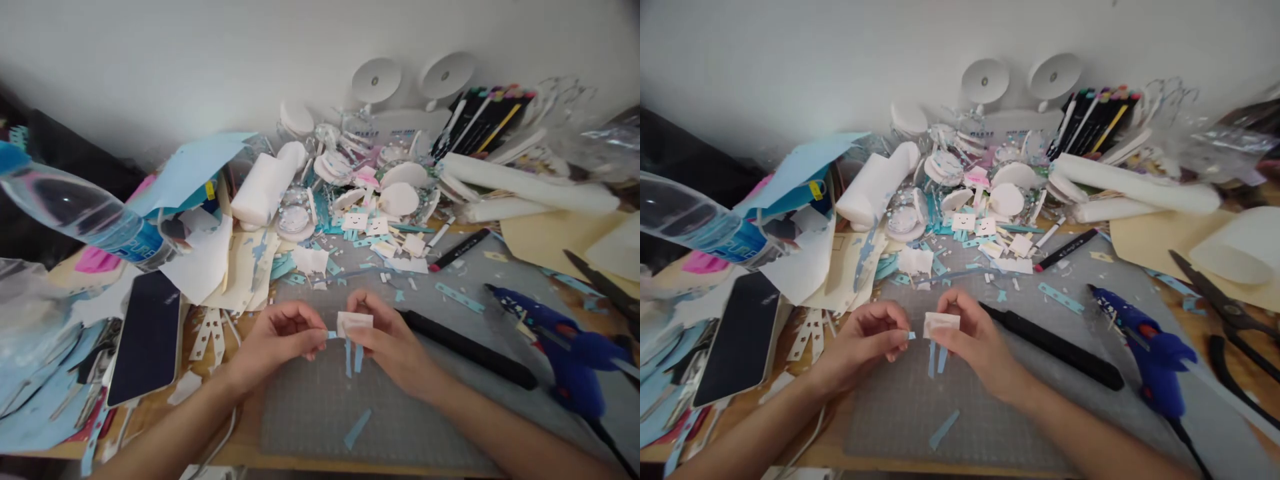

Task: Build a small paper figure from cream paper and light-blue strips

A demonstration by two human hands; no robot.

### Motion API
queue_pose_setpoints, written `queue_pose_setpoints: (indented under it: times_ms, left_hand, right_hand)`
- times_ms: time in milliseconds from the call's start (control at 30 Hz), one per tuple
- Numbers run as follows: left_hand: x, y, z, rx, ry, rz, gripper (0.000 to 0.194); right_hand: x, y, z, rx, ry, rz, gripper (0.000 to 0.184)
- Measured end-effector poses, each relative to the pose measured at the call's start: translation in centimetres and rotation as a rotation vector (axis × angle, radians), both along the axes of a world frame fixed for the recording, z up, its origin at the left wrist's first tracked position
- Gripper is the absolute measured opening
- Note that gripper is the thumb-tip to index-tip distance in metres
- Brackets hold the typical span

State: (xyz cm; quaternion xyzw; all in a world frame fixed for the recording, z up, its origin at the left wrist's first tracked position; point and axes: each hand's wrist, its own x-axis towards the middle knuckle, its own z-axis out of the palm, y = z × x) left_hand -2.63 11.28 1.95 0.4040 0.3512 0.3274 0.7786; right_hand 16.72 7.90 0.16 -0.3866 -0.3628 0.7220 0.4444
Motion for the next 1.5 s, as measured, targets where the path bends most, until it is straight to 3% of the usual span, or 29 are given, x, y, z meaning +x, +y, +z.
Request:
queue_pose_setpoints:
  times_ms: [367, 733, 1133, 1400, 1500]
  left_hand:
    - [0.0, -0.1, -0.3, 0.050, 0.081, 0.053, 0.009]
    - [-0.1, -0.5, 0.7, 0.491, 0.115, 0.132, 0.021]
    - [-0.2, -0.2, 0.3, 0.293, 0.000, 0.061, 0.017]
    - [-0.2, -0.4, 0.0, 0.249, 0.047, 0.101, 0.013]
    - [-0.1, -0.5, 0.0, 0.187, 0.060, 0.119, 0.024]
  right_hand:
    - [-0.1, -0.5, 0.6, 0.090, 0.024, 0.015, 0.021]
    - [-0.2, -0.6, 1.5, 0.068, -0.027, 0.010, 0.025]
    - [-0.1, -0.7, 1.8, 0.122, -0.068, -0.013, 0.024]
    - [-0.3, -1.0, 1.6, 0.209, -0.136, -0.046, 0.017]
    - [-0.4, -1.2, 1.2, 0.228, -0.133, -0.057, 0.015]
